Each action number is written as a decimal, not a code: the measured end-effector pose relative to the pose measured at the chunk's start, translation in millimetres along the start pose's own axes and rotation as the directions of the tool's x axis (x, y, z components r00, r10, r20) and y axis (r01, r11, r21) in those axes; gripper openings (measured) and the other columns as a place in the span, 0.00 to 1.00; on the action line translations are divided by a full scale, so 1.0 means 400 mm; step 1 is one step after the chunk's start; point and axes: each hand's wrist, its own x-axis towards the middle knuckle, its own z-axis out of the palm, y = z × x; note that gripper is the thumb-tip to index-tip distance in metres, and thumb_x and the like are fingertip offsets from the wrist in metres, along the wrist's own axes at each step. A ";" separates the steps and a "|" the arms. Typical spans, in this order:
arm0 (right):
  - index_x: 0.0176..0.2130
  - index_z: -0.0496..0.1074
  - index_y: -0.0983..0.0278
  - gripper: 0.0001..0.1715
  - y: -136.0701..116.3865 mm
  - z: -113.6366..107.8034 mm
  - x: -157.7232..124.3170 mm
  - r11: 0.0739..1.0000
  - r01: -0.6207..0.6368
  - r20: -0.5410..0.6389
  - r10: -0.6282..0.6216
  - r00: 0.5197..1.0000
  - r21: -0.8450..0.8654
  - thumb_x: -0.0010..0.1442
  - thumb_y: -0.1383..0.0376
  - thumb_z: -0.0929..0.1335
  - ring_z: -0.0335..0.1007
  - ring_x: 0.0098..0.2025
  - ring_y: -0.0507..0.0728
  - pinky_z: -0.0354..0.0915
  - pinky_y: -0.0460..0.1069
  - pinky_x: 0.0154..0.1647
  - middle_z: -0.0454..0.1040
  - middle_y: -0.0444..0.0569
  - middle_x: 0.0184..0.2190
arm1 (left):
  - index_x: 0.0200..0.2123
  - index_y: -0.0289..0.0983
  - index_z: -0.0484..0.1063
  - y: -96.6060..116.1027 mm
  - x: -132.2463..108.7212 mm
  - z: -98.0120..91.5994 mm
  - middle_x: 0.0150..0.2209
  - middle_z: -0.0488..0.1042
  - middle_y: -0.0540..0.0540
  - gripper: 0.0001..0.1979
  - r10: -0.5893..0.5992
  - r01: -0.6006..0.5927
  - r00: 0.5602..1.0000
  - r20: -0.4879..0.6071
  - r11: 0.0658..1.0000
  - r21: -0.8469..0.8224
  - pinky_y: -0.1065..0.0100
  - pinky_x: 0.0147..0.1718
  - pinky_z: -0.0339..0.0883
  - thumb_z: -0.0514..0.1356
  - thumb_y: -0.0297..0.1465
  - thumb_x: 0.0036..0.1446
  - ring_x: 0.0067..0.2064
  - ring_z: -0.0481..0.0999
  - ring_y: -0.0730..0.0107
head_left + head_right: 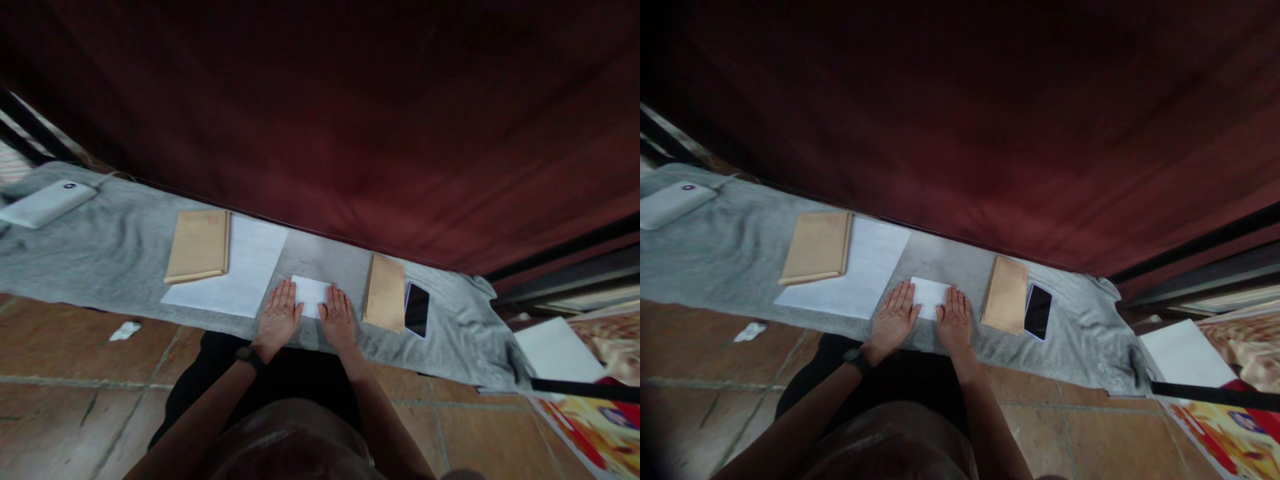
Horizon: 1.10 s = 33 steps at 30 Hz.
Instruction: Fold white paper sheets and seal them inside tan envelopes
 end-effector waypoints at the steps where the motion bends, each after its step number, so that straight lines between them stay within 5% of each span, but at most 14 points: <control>1: 0.70 0.56 0.72 0.31 0.001 0.001 -0.002 1.000 0.001 -0.009 -0.001 1.000 0.010 0.73 0.61 0.59 0.54 0.71 0.63 0.53 0.62 0.70 0.59 0.63 0.69 | 0.68 0.26 0.57 -0.001 -0.003 -0.001 0.69 0.59 0.30 0.31 -0.021 0.020 1.000 -0.010 1.000 -0.021 0.46 0.67 0.53 0.48 0.38 0.67 0.70 0.58 0.48; 7: 0.70 0.56 0.72 0.32 -0.002 0.002 -0.005 0.999 -0.002 -0.039 0.004 0.999 0.044 0.73 0.61 0.59 0.55 0.70 0.64 0.54 0.64 0.69 0.59 0.64 0.68 | 0.63 0.33 0.65 0.005 0.014 -0.004 0.57 0.75 0.35 0.27 -0.175 0.157 0.983 -0.052 0.957 -0.242 0.49 0.59 0.66 0.54 0.33 0.62 0.59 0.72 0.51; 10: 0.70 0.56 0.72 0.32 -0.004 -0.002 -0.004 0.999 0.000 -0.042 0.002 0.999 0.042 0.73 0.61 0.59 0.55 0.71 0.64 0.53 0.63 0.70 0.59 0.63 0.69 | 0.60 0.33 0.67 -0.004 0.046 -0.008 0.48 0.78 0.37 0.27 -0.328 0.311 0.945 0.020 0.872 -0.379 0.53 0.52 0.71 0.58 0.34 0.58 0.50 0.77 0.53; 14: 0.68 0.58 0.73 0.31 -0.008 -0.017 -0.003 0.999 -0.022 -0.026 0.023 0.999 0.040 0.73 0.62 0.59 0.54 0.71 0.64 0.52 0.63 0.70 0.60 0.64 0.68 | 0.60 0.34 0.67 -0.014 0.078 -0.019 0.35 0.76 0.45 0.29 -0.517 0.518 0.837 0.181 0.639 -0.568 0.58 0.40 0.73 0.61 0.30 0.53 0.37 0.77 0.60; 17: 0.69 0.56 0.73 0.34 -0.026 -0.043 -0.006 0.998 0.017 -0.001 -0.017 1.000 0.065 0.72 0.58 0.61 0.51 0.72 0.65 0.49 0.65 0.71 0.58 0.63 0.69 | 0.60 0.33 0.66 0.003 0.081 -0.046 0.32 0.74 0.49 0.31 -0.570 0.544 0.778 0.262 0.405 -0.735 0.64 0.34 0.71 0.61 0.29 0.52 0.31 0.75 0.67; 20: 0.72 0.51 0.68 0.42 -0.060 -0.074 -0.004 0.983 0.118 0.023 -0.122 0.992 0.143 0.68 0.54 0.66 0.49 0.73 0.65 0.48 0.66 0.72 0.54 0.60 0.71 | 0.59 0.32 0.68 0.043 0.083 -0.098 0.32 0.74 0.50 0.31 -0.537 0.514 0.779 0.322 0.255 -0.819 0.66 0.32 0.70 0.63 0.32 0.51 0.31 0.74 0.69; 23: 0.71 0.55 0.64 0.35 -0.094 -0.100 0.020 0.941 0.075 -0.008 -0.076 0.997 0.330 0.69 0.60 0.63 0.58 0.69 0.62 0.57 0.60 0.69 0.59 0.56 0.69 | 0.58 0.36 0.70 0.087 0.098 -0.156 0.39 0.78 0.46 0.29 -0.434 0.448 0.838 0.329 0.205 -0.870 0.66 0.37 0.72 0.63 0.37 0.54 0.38 0.78 0.65; 25: 0.67 0.61 0.61 0.28 -0.108 -0.110 0.049 0.835 -0.065 -0.030 0.096 0.995 0.546 0.72 0.62 0.57 0.67 0.63 0.58 0.65 0.56 0.63 0.69 0.53 0.64 | 0.61 0.38 0.68 0.105 0.111 -0.179 0.50 0.77 0.42 0.28 -0.388 0.395 0.869 0.307 0.171 -0.903 0.65 0.44 0.72 0.60 0.43 0.60 0.50 0.77 0.61; 28: 0.63 0.67 0.61 0.28 -0.119 -0.113 0.092 0.546 -0.222 0.028 0.341 0.940 0.808 0.74 0.58 0.51 0.77 0.52 0.58 0.73 0.54 0.51 0.78 0.52 0.55 | 0.67 0.39 0.60 0.109 0.116 -0.175 0.60 0.72 0.39 0.32 -0.452 0.422 0.840 0.301 0.194 -0.886 0.64 0.50 0.71 0.56 0.46 0.63 0.59 0.73 0.60; 30: 0.62 0.67 0.63 0.29 -0.122 -0.105 0.110 0.384 -0.258 0.077 0.428 0.901 0.887 0.74 0.56 0.51 0.80 0.48 0.59 0.75 0.54 0.45 0.79 0.54 0.52 | 0.68 0.39 0.56 0.102 0.105 -0.151 0.58 0.73 0.38 0.36 -0.452 0.483 0.823 0.344 0.238 -0.843 0.64 0.48 0.72 0.59 0.45 0.61 0.56 0.76 0.60; 33: 0.60 0.67 0.65 0.28 -0.116 -0.075 0.113 0.215 -0.295 0.146 0.521 0.841 0.931 0.71 0.55 0.55 0.81 0.44 0.60 0.75 0.53 0.41 0.80 0.57 0.50 | 0.66 0.37 0.61 0.082 0.080 -0.103 0.53 0.78 0.39 0.36 -0.317 0.502 0.854 0.414 0.286 -0.816 0.64 0.39 0.74 0.62 0.42 0.57 0.47 0.80 0.59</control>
